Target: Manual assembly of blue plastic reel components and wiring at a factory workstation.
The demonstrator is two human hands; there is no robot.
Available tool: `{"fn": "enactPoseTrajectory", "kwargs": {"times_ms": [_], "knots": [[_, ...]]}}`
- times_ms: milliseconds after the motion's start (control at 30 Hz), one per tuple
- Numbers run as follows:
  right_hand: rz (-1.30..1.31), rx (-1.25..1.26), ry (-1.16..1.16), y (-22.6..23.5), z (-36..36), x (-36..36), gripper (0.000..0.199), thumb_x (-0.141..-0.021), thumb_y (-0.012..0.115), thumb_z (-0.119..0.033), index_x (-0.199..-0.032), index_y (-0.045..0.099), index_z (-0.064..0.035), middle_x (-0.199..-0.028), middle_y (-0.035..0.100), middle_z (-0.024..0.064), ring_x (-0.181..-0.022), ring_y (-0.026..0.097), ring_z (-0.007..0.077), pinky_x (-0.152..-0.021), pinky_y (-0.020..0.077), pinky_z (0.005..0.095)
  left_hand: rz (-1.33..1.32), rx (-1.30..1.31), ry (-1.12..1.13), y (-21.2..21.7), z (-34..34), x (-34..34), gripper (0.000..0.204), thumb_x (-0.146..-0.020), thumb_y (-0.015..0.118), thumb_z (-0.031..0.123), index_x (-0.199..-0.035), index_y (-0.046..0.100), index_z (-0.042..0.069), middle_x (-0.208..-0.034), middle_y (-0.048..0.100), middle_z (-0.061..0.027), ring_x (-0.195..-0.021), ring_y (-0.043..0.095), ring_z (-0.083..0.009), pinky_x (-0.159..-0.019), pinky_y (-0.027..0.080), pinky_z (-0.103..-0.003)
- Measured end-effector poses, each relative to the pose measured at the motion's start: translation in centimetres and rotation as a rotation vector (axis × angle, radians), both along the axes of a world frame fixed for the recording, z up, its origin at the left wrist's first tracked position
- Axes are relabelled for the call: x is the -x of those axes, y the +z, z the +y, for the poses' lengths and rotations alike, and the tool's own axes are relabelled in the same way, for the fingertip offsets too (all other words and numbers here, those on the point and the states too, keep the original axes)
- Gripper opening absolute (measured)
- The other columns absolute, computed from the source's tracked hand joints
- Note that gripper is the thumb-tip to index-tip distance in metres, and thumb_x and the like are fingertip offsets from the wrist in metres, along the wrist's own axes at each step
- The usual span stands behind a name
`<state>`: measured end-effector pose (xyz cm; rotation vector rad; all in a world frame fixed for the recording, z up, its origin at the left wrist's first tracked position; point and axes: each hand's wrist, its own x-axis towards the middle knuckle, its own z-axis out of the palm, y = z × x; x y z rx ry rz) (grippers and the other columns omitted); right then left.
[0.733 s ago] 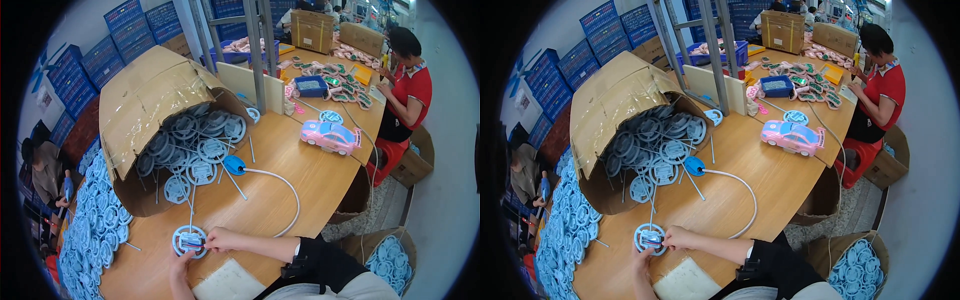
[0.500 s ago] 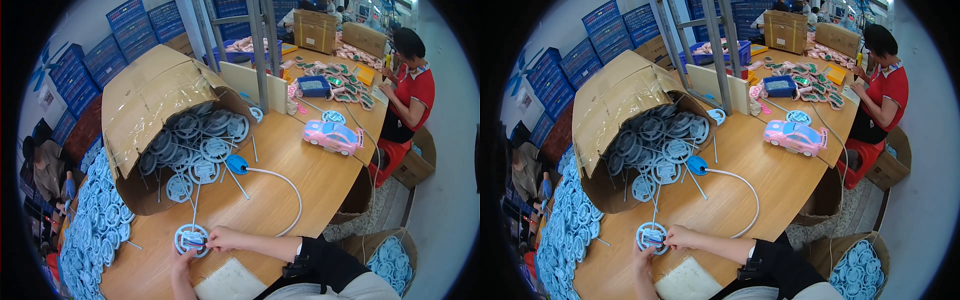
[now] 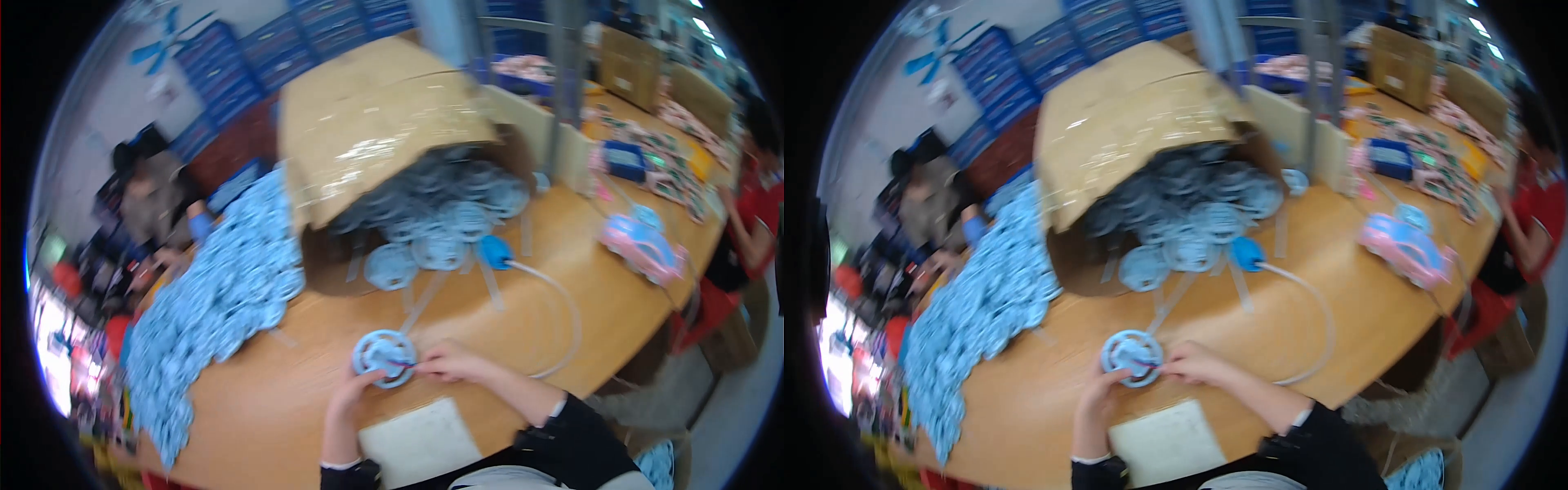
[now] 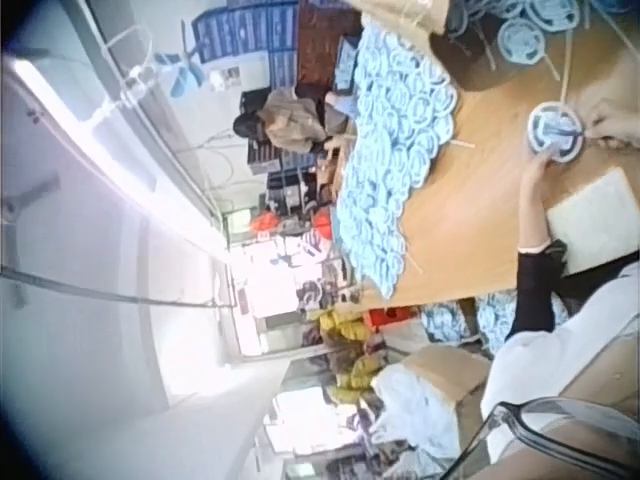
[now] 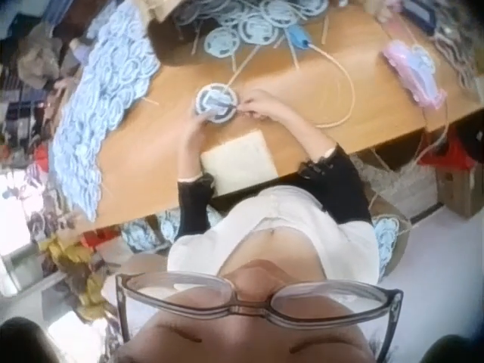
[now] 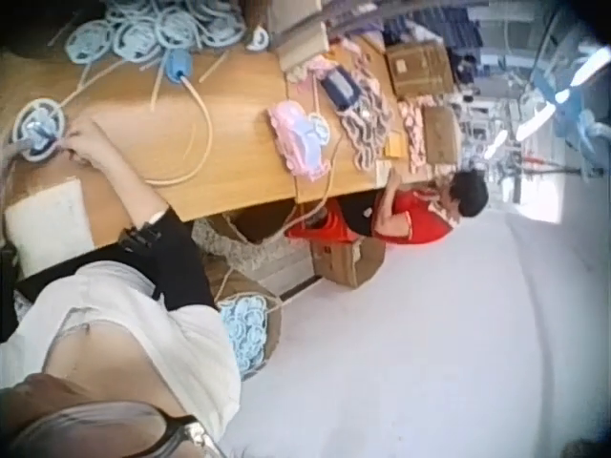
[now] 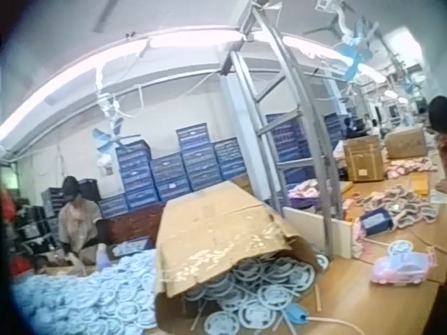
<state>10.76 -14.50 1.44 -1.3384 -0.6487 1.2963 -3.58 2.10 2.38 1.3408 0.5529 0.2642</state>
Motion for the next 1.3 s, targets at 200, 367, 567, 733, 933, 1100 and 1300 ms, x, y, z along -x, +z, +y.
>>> {"fn": "enactPoseTrajectory", "kwargs": {"times_ms": [200,367,567,733,933,1100,1300], "knots": [[0.008,0.080,0.107,2.3,-0.3,0.5,0.020,-0.077,0.058,-0.018,-0.064,0.054,-0.0020,-0.053,0.051,0.0030,-0.039,0.039,0.0049,-0.033,0.0248,0.0183,0.016,0.036,0.018,0.7,3.9,10.7,0.057,-0.063,0.064,0.001,-0.115,0.040,0.003,-0.102,0.051,-0.0053,-0.095,0.048,-0.0158,-0.080,0.040,-0.028],[0.108,0.060,-0.038,1.7,-0.7,0.2,0.014,-0.078,0.055,-0.012,-0.070,0.055,-0.0009,-0.056,0.052,0.0025,-0.041,0.041,0.0048,-0.035,0.0270,0.0176,-0.114,0.176,0.291,1.7,7.4,18.2,0.050,-0.068,0.059,0.002,-0.114,0.041,0.004,-0.103,0.051,-0.0056,-0.093,0.051,-0.0168,-0.078,0.044,-0.030],[0.156,0.044,-0.127,1.7,-0.4,-0.2,0.013,-0.078,0.056,-0.012,-0.075,0.055,0.0009,-0.057,0.050,0.0017,-0.041,0.038,0.0045,-0.036,0.0268,0.0173,-0.313,0.135,0.618,3.8,16.0,15.1,0.032,-0.077,0.051,0.006,-0.108,0.043,0.002,-0.102,0.052,-0.0076,-0.088,0.054,-0.0194,-0.073,0.048,-0.031],[0.126,0.062,-0.160,1.9,0.1,-0.3,0.013,-0.079,0.054,-0.011,-0.079,0.055,0.0017,-0.058,0.050,0.0020,-0.041,0.038,0.0041,-0.036,0.0254,0.0166,-0.354,-0.013,0.591,8.6,25.4,4.7,0.033,-0.078,0.056,0.014,-0.106,0.044,0.001,-0.099,0.053,-0.0083,-0.093,0.052,-0.0222,-0.076,0.046,-0.035],[0.089,0.101,-0.101,1.4,0.0,-0.3,0.013,-0.076,0.059,-0.012,-0.075,0.055,0.0001,-0.058,0.051,0.0018,-0.041,0.039,0.0037,-0.035,0.0266,0.0164,0.024,-0.379,0.743,7.7,29.2,-2.5,0.048,-0.072,0.062,0.023,-0.109,0.045,-0.003,-0.089,0.057,-0.0098,-0.076,0.055,-0.0181,-0.064,0.045,-0.028],[0.087,0.062,-0.097,2.0,-0.5,0.1,0.012,-0.074,0.060,-0.012,-0.073,0.056,-0.0005,-0.058,0.051,0.0018,-0.042,0.040,0.0040,-0.036,0.0281,0.0163,0.107,-0.829,0.554,1.3,20.7,-1.7,0.022,-0.075,0.056,0.023,-0.072,0.060,0.002,-0.062,0.058,-0.0027,-0.055,0.052,-0.0091,-0.049,0.041,-0.023],[0.112,-0.054,-0.181,3.5,-2.0,-1.0,0.012,-0.074,0.059,-0.011,-0.078,0.057,0.0003,-0.058,0.050,0.0008,-0.042,0.039,0.0037,-0.036,0.0257,0.0165,-0.019,-0.884,0.354,-1.5,9.1,-3.9,0.019,-0.077,0.057,0.018,-0.083,0.058,0.000,-0.069,0.060,-0.0092,-0.061,0.056,-0.0138,-0.055,0.044,-0.027]]}}
